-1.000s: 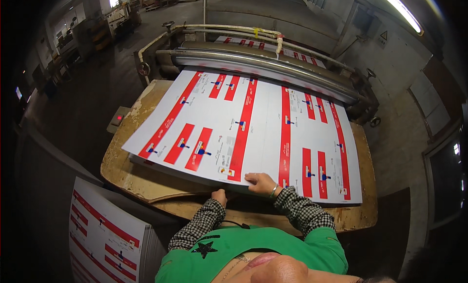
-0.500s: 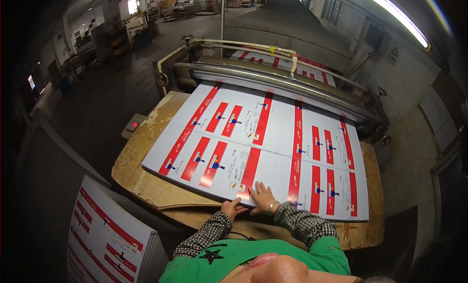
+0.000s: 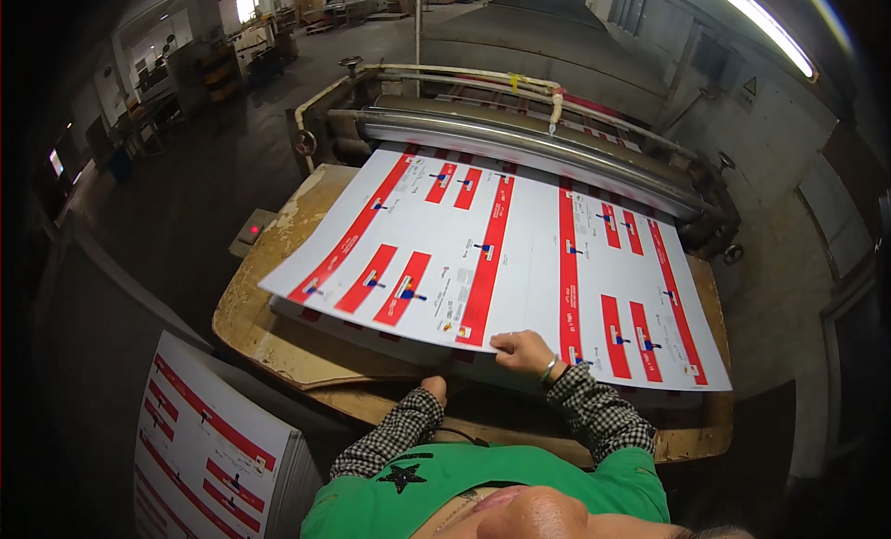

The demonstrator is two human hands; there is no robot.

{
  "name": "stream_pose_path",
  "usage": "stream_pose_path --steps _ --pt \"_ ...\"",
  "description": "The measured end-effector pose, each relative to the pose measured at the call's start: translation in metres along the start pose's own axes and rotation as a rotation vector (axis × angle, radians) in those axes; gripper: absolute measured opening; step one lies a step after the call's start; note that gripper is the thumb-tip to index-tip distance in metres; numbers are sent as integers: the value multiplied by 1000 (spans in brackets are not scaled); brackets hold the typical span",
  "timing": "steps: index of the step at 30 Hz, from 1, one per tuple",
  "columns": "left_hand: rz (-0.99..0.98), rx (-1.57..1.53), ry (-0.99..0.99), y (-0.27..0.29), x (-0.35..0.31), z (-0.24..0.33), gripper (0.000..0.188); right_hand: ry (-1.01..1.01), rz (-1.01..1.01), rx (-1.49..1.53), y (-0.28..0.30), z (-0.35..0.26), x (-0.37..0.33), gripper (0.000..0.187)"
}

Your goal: The person repeatedly picks up large printed sheets from a conveyor and stacks them on a wooden board. The person aligns each sheet by hand before placing it on the growing pile.

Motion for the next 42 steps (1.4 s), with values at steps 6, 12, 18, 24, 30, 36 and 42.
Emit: stream_pose_path --steps 6,12,18,24,30,36,42 --pt "-85 -223 -106 -17 -25 17 30 -57 -133 44 -47 46 -11 33" --pt "-253 -224 -102 -10 0 -4 48 -179 24 -48 -46 87 36 33" --pt "-343 -236 -112 2 -6 2 42 -85 -239 -352 -87 49 20 86" --pt "-449 -129 -52 14 -2 -2 25 35 -257 -274 -77 54 -10 64" --pt "-212 -303 -22 19 36 -31 32 -80 -37 65 -3 -6 1 34" --pt "-89 -283 -25 12 36 -18 35 -105 -54 176 -42 20 -20 40" --pt "-140 -238 -54 12 30 -23 38 -70 -186 56 -63 53 -20 42"
Point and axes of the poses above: each hand's wrist, its own x-axis towards the middle knuckle, its own y-axis out of the back of the hand, z = x × y, the point moved 1 cm from there along x, towards the middle knuckle, and after that the axes turned 4 degrees about z, right-handed, at the moved point
